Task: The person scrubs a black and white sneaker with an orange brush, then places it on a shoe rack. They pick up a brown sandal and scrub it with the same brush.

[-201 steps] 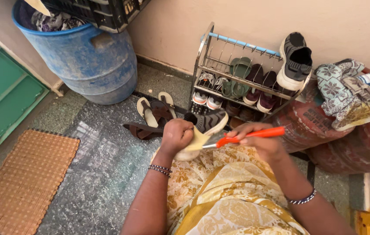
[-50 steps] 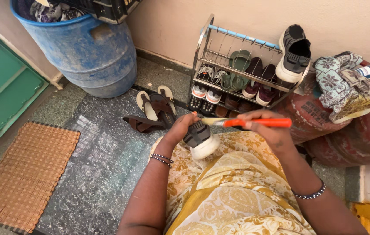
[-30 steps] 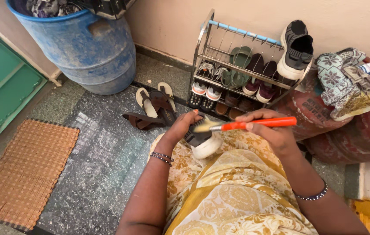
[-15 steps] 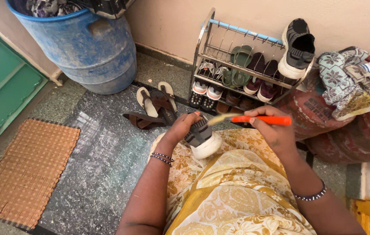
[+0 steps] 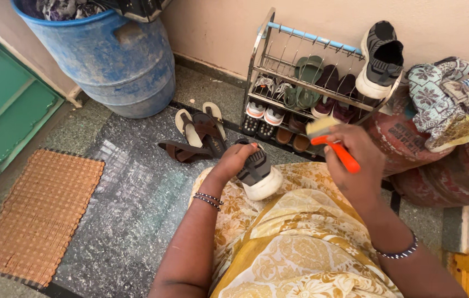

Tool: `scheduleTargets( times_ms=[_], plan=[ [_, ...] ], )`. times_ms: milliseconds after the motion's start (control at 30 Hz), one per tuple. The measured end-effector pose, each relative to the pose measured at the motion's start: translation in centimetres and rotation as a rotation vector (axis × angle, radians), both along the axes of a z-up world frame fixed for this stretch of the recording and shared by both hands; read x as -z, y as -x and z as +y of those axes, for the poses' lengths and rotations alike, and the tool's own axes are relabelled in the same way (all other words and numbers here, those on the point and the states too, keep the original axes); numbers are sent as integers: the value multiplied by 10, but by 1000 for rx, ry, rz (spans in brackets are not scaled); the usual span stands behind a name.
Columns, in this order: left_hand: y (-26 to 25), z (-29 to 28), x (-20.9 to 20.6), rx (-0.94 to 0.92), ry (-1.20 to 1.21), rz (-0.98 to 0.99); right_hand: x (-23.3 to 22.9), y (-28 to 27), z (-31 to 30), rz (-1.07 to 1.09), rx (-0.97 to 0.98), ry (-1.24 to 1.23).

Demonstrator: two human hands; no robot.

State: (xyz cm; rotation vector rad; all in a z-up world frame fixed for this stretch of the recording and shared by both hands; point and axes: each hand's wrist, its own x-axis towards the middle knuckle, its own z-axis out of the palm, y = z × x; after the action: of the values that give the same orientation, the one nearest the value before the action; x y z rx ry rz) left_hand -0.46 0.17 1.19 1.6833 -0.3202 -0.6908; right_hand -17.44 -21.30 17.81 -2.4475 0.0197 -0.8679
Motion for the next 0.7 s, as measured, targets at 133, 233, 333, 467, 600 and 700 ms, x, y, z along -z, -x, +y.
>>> scheduleTargets(
  times_ms=[133,233,333,467,600,700],
  plan=[
    [0,0,-1,0,77,63,-13,3,-2,173,-285,-558],
    [2,-2,-7,-20,-60,77,-8,-4,-3,278,-419,-629],
    [3,0,-7,-2,-93,-34,-5,0,3,215,-278,-292],
    [0,0,-4,-16,-52,-79,-12,4,4,221,-423,-557],
    [2,0,-7,17,-61,-55,-21,7,14,283,-292,-235],
    [4,0,-10,14,-10,-47,-21,7,21,225,-126,-95]
  ],
)
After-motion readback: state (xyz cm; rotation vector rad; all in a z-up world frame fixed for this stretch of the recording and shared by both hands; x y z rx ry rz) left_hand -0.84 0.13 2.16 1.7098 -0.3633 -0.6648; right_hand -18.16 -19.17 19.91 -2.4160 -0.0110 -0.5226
